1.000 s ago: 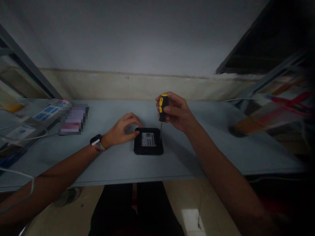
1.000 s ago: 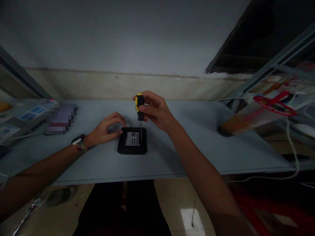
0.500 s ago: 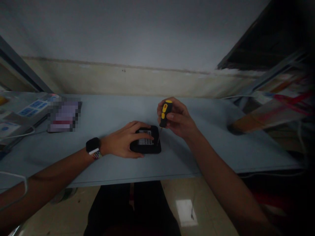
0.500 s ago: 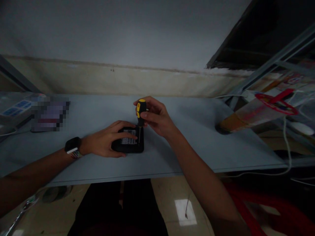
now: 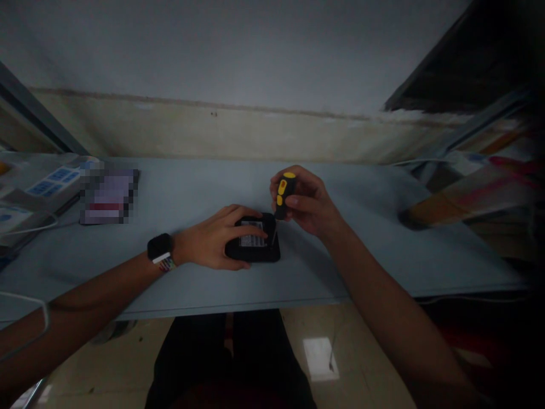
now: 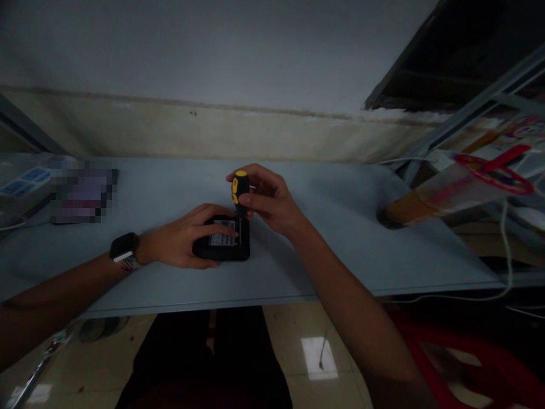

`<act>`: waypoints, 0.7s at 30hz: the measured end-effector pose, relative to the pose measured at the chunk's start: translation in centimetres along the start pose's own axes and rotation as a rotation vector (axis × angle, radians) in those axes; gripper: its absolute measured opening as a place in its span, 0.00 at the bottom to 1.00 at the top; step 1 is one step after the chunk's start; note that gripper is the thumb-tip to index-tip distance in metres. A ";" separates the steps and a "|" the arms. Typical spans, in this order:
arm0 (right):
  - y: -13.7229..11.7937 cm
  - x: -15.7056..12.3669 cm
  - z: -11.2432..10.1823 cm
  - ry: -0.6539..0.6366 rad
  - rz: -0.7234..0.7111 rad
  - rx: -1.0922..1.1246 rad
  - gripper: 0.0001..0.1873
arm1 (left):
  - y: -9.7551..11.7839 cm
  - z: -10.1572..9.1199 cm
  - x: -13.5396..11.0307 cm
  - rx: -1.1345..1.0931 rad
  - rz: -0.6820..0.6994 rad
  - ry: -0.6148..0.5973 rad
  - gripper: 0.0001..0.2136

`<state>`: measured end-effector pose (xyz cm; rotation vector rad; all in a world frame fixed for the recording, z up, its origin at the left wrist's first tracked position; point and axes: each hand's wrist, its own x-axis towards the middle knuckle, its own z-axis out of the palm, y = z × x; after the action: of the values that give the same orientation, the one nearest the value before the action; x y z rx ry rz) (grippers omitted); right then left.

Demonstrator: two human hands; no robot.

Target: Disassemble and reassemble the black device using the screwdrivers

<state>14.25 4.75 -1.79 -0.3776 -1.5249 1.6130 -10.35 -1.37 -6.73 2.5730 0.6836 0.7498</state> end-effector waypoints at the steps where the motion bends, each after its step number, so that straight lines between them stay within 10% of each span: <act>1: 0.2 0.1 -0.1 -0.013 -0.009 0.004 0.18 | 0.0 0.0 0.0 0.000 0.007 -0.001 0.31; 21: 1.0 0.0 -0.8 -0.144 -0.053 0.023 0.19 | -0.3 0.1 -0.1 0.020 0.043 -0.003 0.31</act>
<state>14.52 5.40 -2.85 -0.2107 -1.6084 1.6437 -10.47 -1.22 -7.02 2.6135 0.6403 0.7563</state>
